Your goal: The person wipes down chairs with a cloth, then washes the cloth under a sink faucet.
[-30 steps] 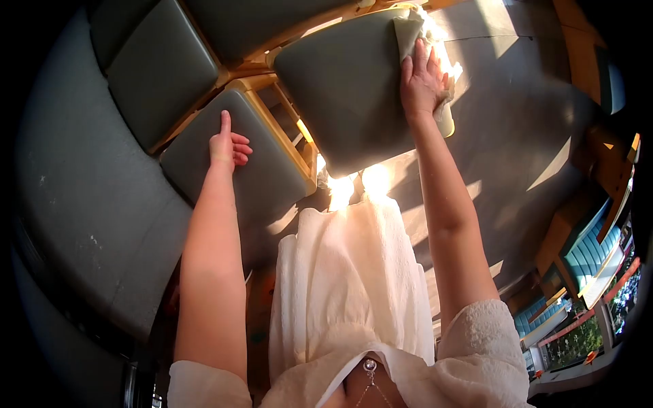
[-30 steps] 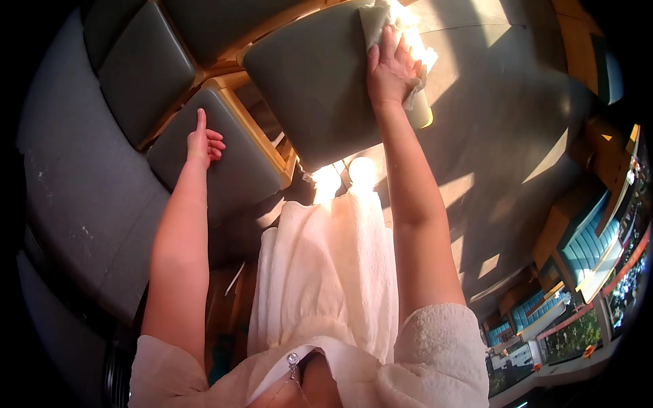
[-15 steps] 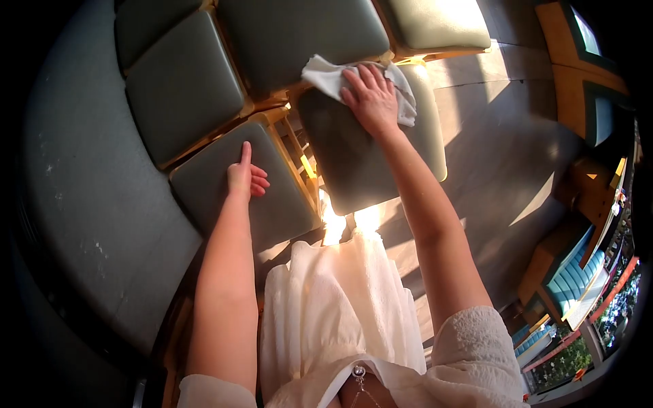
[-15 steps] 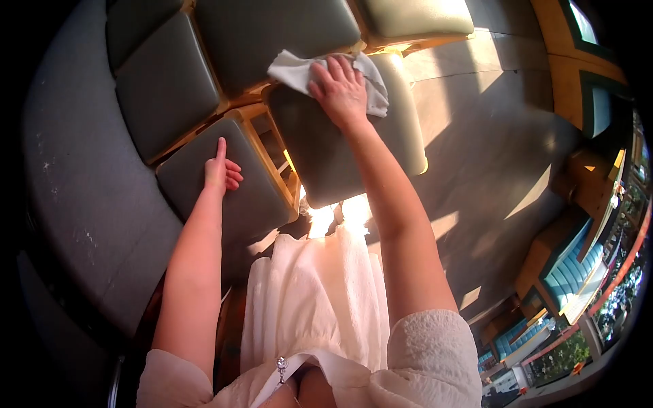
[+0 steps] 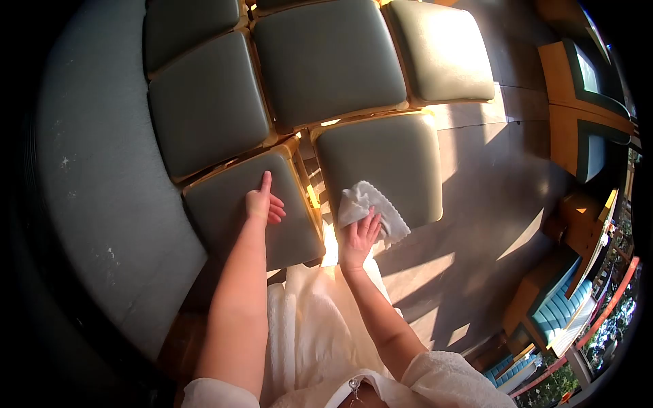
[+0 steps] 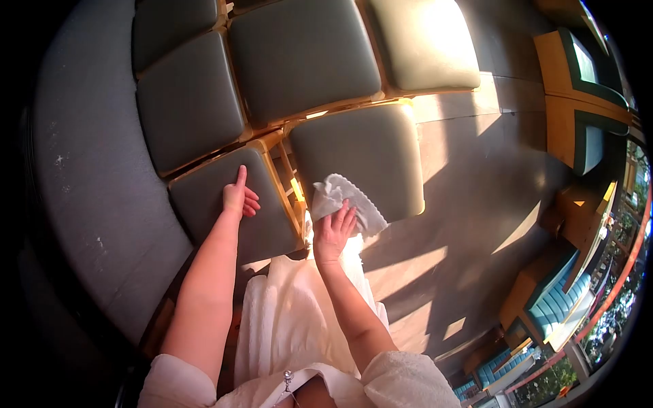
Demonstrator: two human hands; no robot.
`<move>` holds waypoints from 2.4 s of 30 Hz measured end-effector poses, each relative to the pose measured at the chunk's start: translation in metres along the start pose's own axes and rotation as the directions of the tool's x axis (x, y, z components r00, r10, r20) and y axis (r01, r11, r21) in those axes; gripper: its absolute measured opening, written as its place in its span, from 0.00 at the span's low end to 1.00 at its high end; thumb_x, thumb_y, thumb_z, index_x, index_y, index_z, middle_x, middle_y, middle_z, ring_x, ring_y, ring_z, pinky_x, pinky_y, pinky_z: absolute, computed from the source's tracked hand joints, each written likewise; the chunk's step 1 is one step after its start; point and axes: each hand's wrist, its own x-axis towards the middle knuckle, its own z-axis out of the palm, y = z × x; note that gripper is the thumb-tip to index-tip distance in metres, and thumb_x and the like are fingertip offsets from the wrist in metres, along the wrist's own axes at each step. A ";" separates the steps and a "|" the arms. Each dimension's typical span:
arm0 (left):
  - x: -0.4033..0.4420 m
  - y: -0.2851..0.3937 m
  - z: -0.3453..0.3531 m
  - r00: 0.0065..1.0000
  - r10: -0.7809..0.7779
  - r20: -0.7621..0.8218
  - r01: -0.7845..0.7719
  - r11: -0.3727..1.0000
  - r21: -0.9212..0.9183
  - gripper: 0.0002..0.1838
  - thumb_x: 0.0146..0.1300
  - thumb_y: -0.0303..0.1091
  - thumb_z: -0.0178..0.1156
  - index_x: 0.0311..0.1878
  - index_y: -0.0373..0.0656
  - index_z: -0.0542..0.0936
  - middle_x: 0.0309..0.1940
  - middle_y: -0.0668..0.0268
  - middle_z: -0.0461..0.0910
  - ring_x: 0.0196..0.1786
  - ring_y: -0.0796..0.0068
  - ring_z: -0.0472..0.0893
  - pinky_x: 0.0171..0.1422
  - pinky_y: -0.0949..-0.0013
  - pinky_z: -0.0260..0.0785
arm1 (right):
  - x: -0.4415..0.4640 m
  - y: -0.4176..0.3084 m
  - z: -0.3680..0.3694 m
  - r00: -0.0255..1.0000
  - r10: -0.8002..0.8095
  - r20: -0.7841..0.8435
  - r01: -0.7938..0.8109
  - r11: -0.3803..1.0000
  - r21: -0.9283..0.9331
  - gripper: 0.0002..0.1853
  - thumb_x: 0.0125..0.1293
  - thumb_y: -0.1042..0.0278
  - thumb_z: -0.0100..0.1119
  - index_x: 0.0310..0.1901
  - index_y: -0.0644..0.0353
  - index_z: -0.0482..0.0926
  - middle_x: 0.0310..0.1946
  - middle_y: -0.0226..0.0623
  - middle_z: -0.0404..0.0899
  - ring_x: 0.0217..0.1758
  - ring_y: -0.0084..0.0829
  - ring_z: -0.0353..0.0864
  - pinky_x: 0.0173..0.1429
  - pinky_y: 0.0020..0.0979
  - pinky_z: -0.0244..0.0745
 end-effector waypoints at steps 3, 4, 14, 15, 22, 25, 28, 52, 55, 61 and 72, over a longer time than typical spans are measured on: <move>0.002 0.000 0.000 1.000 -0.013 0.020 0.013 1.000 -0.001 0.44 0.50 0.74 0.42 0.15 0.31 0.73 0.09 0.54 0.72 0.05 0.67 0.68 0.09 0.70 0.61 | 0.066 -0.027 -0.004 0.928 -0.366 0.072 0.362 0.930 0.069 0.22 0.54 0.67 0.54 0.53 0.50 0.70 0.64 0.42 0.54 0.66 0.50 0.52 0.66 0.50 0.50; 0.001 0.000 -0.002 1.000 -0.005 0.016 0.005 1.000 -0.002 0.44 0.50 0.74 0.42 0.14 0.31 0.73 0.10 0.54 0.73 0.05 0.67 0.68 0.09 0.71 0.61 | 0.098 -0.026 -0.003 0.870 -0.487 0.083 0.479 0.872 0.097 0.23 0.53 0.68 0.53 0.54 0.49 0.69 0.64 0.39 0.54 0.67 0.45 0.52 0.67 0.45 0.49; 0.001 -0.001 -0.006 0.996 -0.001 0.093 0.006 0.998 -0.061 0.45 0.49 0.74 0.43 0.14 0.30 0.73 0.10 0.53 0.73 0.06 0.66 0.70 0.09 0.70 0.62 | 0.188 0.096 -0.010 0.922 0.172 -0.346 -0.144 0.984 0.105 0.15 0.65 0.67 0.43 0.52 0.60 0.67 0.57 0.45 0.65 0.61 0.44 0.61 0.63 0.40 0.54; 0.001 -0.001 -0.007 0.995 -0.003 0.104 0.010 0.998 -0.060 0.45 0.49 0.74 0.43 0.14 0.30 0.73 0.10 0.53 0.73 0.06 0.67 0.70 0.09 0.70 0.62 | 0.176 0.106 -0.009 0.889 0.282 -0.360 -0.280 0.958 0.059 0.16 0.65 0.67 0.42 0.53 0.61 0.66 0.53 0.46 0.69 0.58 0.43 0.65 0.62 0.40 0.55; 0.000 0.001 -0.008 0.992 -0.014 0.124 0.020 0.999 -0.047 0.44 0.50 0.74 0.42 0.15 0.31 0.73 0.11 0.53 0.74 0.06 0.67 0.70 0.09 0.71 0.63 | 0.117 0.158 -0.033 0.456 0.888 -0.050 -0.851 0.452 0.268 0.22 0.61 0.53 0.44 0.49 0.62 0.71 0.44 0.46 0.76 0.48 0.45 0.73 0.51 0.37 0.66; 0.000 0.000 -0.010 0.991 -0.014 0.131 0.021 0.998 -0.057 0.44 0.49 0.74 0.42 0.16 0.31 0.73 0.11 0.53 0.74 0.07 0.67 0.70 0.09 0.71 0.63 | 0.120 0.219 -0.025 0.432 0.897 0.097 -0.777 0.315 0.546 0.18 0.59 0.57 0.51 0.39 0.67 0.76 0.34 0.42 0.79 0.39 0.34 0.78 0.43 0.33 0.72; 0.005 0.000 -0.013 0.979 -0.065 0.192 0.065 0.998 0.003 0.46 0.48 0.76 0.39 0.20 0.32 0.75 0.14 0.53 0.76 0.09 0.67 0.72 0.13 0.71 0.66 | 0.170 0.211 -0.064 0.495 0.863 -0.100 -0.604 0.424 0.675 0.13 0.64 0.68 0.42 0.39 0.70 0.73 0.34 0.41 0.77 0.37 0.32 0.77 0.42 0.32 0.72; 0.079 0.254 0.115 0.045 0.908 -0.417 -0.207 0.417 0.885 0.29 0.63 0.53 0.41 0.65 0.51 0.58 0.66 0.61 0.53 0.66 0.54 0.54 0.67 0.52 0.45 | 0.487 0.260 -0.062 0.881 0.405 -0.245 -0.343 0.903 0.261 0.21 0.67 0.60 0.39 0.60 0.53 0.62 0.57 0.40 0.65 0.60 0.39 0.63 0.61 0.35 0.60; 0.076 0.255 0.114 0.051 0.904 -0.424 -0.218 0.425 0.879 0.28 0.63 0.51 0.42 0.65 0.50 0.58 0.66 0.61 0.54 0.66 0.54 0.54 0.66 0.53 0.45 | 0.547 0.225 -0.059 0.865 0.115 -0.489 0.040 0.955 0.294 0.20 0.66 0.60 0.38 0.55 0.63 0.66 0.52 0.49 0.69 0.55 0.46 0.68 0.58 0.35 0.62; 0.073 0.257 0.114 0.079 0.904 -0.421 -0.218 0.428 0.877 0.29 0.62 0.49 0.42 0.65 0.50 0.57 0.66 0.61 0.52 0.67 0.54 0.53 0.67 0.54 0.44 | 0.573 0.085 -0.069 0.970 -0.153 -0.187 0.130 0.983 -0.127 0.22 0.64 0.58 0.41 0.58 0.56 0.64 0.58 0.43 0.63 0.63 0.43 0.59 0.65 0.41 0.52; 0.069 0.258 0.112 0.143 0.899 -0.413 -0.239 0.437 0.867 0.30 0.61 0.49 0.43 0.65 0.48 0.57 0.67 0.59 0.50 0.67 0.52 0.51 0.68 0.53 0.41 | 0.486 0.069 -0.049 0.683 -0.730 0.020 0.710 0.671 0.212 0.21 0.52 0.69 0.55 0.51 0.57 0.73 0.61 0.37 0.59 0.66 0.40 0.54 0.68 0.42 0.48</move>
